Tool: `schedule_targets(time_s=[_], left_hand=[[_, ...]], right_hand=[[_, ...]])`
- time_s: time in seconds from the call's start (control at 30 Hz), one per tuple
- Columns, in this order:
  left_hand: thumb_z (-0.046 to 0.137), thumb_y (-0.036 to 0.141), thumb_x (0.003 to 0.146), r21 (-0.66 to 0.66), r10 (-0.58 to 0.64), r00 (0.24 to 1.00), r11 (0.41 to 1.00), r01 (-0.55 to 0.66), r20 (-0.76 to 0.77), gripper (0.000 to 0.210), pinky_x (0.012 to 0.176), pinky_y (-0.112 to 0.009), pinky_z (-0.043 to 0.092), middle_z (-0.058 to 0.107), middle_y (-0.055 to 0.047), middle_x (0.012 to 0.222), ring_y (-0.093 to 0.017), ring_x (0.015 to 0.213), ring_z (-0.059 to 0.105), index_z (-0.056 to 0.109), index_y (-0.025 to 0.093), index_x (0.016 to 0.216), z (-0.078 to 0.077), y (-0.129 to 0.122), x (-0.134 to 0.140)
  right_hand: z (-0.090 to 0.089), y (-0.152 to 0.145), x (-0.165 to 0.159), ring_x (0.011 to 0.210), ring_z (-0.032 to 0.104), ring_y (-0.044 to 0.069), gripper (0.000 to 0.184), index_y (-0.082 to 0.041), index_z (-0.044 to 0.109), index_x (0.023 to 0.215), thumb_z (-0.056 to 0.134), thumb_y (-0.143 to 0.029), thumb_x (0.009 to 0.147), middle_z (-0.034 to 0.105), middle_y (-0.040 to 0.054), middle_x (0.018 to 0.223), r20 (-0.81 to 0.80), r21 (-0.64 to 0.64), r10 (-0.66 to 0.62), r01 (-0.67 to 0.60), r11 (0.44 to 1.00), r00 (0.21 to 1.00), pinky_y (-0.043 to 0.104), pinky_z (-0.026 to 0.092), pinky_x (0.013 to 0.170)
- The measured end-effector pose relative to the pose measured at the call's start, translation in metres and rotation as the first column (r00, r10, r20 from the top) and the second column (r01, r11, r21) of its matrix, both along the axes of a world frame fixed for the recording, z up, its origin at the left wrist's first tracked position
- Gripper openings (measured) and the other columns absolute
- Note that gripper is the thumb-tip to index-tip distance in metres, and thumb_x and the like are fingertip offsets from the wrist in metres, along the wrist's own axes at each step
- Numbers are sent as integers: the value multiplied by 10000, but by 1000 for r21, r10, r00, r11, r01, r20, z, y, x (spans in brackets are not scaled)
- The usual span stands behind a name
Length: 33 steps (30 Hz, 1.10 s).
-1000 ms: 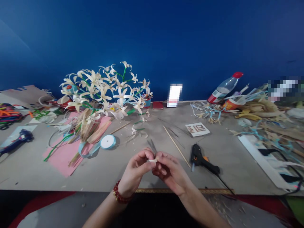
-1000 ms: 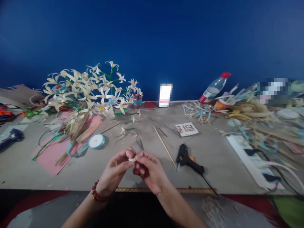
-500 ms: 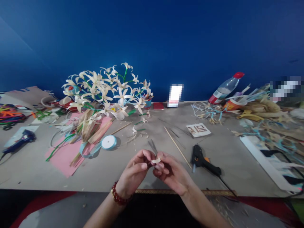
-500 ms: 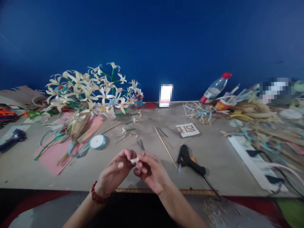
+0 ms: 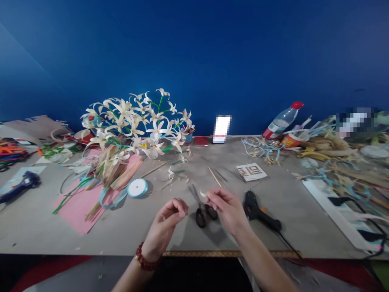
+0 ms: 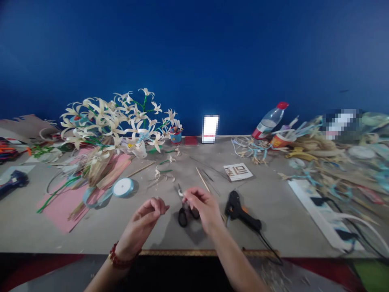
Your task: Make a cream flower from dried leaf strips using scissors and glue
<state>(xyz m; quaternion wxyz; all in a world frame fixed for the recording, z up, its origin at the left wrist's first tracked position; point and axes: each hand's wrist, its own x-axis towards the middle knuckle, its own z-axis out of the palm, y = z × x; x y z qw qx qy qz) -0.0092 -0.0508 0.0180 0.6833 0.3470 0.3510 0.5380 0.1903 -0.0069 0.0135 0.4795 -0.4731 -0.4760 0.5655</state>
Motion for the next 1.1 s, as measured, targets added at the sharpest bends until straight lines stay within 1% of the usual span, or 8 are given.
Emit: schedule_targets(time_s=[0.03,0.17,0.3,0.4,0.57,0.77,0.9,1.1], left_hand=[[733,273,826,13,27,996,1000,-26,-90,153,874,-313,399,544,-30,824,-178,854,505,632,167,780,-5,0,-4],[712,340,852,77,97,932,994,-74,-350,193,741,-258,387,562,-31,812,-169,797,488,642,170,793,-26,1,-13],[699,389,854,128,153,866,986,-104,-476,228,733,-262,400,596,-36,795,-177,774,510,652,173,798,-42,4,-14],[678,394,865,148,164,824,984,-99,-543,235,709,-264,401,607,-31,771,-175,739,518,652,175,785,-48,5,-16],[676,405,860,128,145,804,988,-86,-576,241,665,-261,399,603,-19,722,-169,686,512,654,180,777,-49,5,-20],[676,434,852,133,161,804,986,-103,-572,269,687,-276,423,600,-25,698,-181,699,528,666,181,762,-47,6,-25],[672,430,859,145,171,805,984,-107,-567,267,688,-271,423,606,-31,715,-186,717,536,664,180,767,-45,5,-28],[633,386,899,161,187,792,980,-113,-582,226,698,-272,421,602,-31,753,-182,728,535,636,182,802,-44,2,-37]], right_hand=[[-6,10,2,538,482,122,223,-207,704,779,697,-421,843,685,18,700,117,67,-16,9,998,993,264,405,564],[-26,51,-3,702,635,194,142,-231,747,818,686,-357,842,754,37,795,329,197,-17,-51,979,944,310,467,695],[-38,77,-20,840,680,239,151,-240,764,841,645,-328,874,774,61,906,515,295,-5,-172,940,857,337,476,788],[-45,86,-28,933,672,262,181,-225,770,885,603,-292,905,771,92,977,627,340,-33,-236,910,778,364,459,872],[-51,90,-28,949,661,253,220,-233,777,950,558,-223,927,768,85,998,761,346,-65,-319,883,645,359,449,900],[-50,87,-22,909,665,255,225,-197,750,981,544,-149,906,750,104,984,845,321,-125,-307,896,520,345,467,830],[-48,89,-27,891,667,251,186,-201,750,921,572,-152,892,744,90,955,866,315,-126,-331,889,485,332,468,815],[-44,93,-30,930,678,225,223,-218,739,1007,547,-158,913,744,73,1026,864,336,-148,-332,881,482,300,477,825]])
